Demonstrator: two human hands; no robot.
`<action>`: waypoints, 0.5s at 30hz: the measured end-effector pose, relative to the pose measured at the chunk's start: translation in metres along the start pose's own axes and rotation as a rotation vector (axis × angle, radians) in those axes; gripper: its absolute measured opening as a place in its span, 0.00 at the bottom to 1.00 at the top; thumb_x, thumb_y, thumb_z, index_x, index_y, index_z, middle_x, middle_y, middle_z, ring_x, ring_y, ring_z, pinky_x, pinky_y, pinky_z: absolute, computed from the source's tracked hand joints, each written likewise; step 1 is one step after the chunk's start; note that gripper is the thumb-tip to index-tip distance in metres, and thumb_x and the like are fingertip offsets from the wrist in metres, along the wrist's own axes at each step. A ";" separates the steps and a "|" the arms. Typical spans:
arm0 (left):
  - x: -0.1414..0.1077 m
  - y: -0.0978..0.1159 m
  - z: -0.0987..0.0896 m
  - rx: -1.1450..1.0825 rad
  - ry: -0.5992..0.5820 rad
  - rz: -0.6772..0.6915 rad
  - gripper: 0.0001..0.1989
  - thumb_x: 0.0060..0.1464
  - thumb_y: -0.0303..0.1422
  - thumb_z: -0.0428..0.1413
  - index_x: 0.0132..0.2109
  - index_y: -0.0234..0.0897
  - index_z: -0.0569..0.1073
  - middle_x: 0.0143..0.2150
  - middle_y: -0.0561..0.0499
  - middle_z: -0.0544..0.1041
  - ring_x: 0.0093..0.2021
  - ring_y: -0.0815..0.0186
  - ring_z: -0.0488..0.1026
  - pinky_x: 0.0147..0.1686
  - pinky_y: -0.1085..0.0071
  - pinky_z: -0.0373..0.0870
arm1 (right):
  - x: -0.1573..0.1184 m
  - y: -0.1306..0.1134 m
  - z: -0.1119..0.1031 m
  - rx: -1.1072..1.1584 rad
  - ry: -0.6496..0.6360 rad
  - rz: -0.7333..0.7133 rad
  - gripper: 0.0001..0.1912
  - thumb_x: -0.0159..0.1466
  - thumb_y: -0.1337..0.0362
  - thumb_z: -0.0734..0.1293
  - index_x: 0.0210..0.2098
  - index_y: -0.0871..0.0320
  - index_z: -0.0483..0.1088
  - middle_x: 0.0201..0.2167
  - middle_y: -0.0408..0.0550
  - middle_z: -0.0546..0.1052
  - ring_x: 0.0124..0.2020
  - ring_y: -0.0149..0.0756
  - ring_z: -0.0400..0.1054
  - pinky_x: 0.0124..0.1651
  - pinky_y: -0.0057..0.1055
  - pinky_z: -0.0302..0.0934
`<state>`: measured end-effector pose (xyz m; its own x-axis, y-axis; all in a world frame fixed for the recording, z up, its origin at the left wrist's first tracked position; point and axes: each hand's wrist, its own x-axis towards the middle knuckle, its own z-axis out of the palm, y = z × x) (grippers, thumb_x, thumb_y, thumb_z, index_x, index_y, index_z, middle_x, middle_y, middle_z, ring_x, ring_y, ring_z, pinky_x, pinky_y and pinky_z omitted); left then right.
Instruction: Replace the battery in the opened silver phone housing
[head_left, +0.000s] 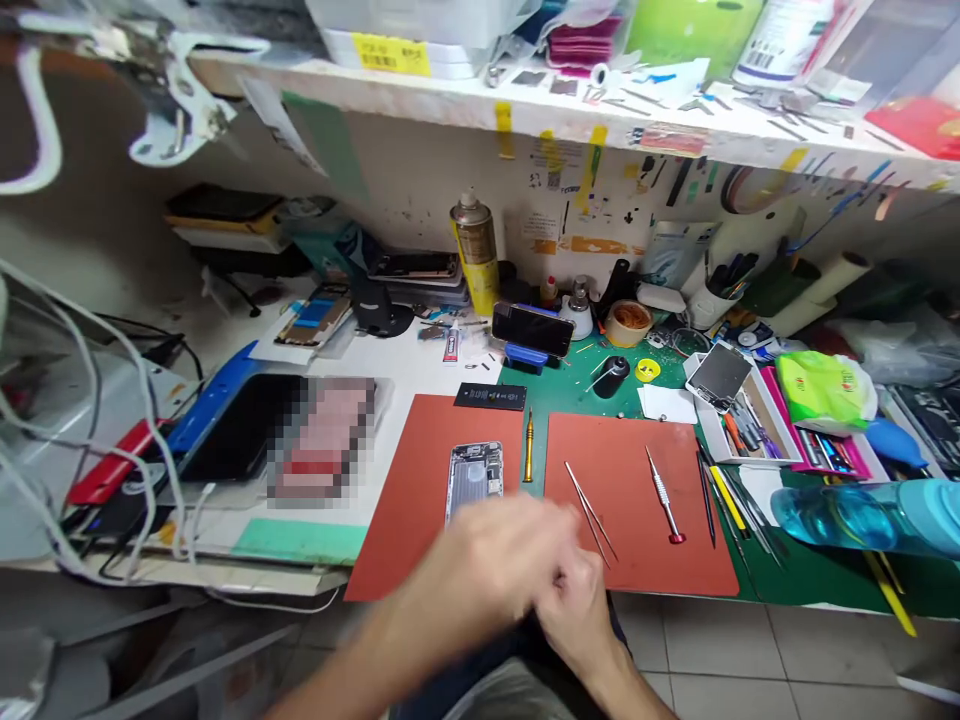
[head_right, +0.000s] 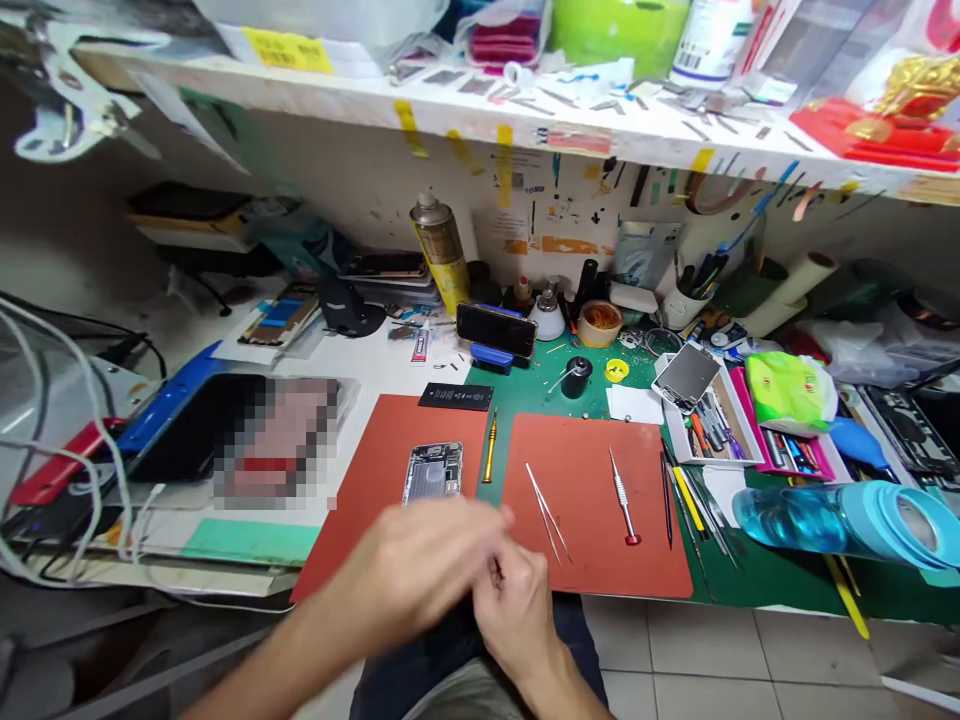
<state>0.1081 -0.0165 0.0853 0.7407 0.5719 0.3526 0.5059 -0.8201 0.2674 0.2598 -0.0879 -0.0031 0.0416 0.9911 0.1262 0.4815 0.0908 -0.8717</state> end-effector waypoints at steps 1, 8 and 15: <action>0.002 -0.023 -0.002 0.133 -0.006 -0.077 0.13 0.73 0.29 0.50 0.54 0.40 0.79 0.45 0.48 0.85 0.42 0.60 0.83 0.41 0.60 0.85 | 0.001 0.000 0.001 0.018 -0.005 -0.008 0.23 0.78 0.53 0.62 0.31 0.58 0.76 0.18 0.37 0.61 0.19 0.28 0.53 0.24 0.28 0.49; 0.028 -0.146 0.003 0.377 -0.188 -0.166 0.18 0.62 0.22 0.56 0.58 0.29 0.78 0.58 0.33 0.83 0.63 0.46 0.79 0.66 0.47 0.75 | 0.004 0.001 0.003 0.166 -0.040 0.018 0.19 0.79 0.56 0.62 0.33 0.56 0.73 0.19 0.34 0.56 0.19 0.27 0.51 0.25 0.29 0.45; 0.032 -0.160 0.016 0.456 -0.330 -0.153 0.14 0.65 0.19 0.57 0.54 0.30 0.79 0.48 0.40 0.85 0.49 0.54 0.84 0.56 0.54 0.81 | 0.004 0.006 0.009 0.170 0.022 -0.040 0.19 0.78 0.59 0.63 0.32 0.56 0.73 0.16 0.35 0.63 0.16 0.26 0.55 0.24 0.29 0.44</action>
<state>0.0577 0.1322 0.0395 0.7059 0.7079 0.0223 0.7028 -0.6963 -0.1457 0.2551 -0.0825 -0.0124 0.0458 0.9841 0.1713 0.3287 0.1471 -0.9329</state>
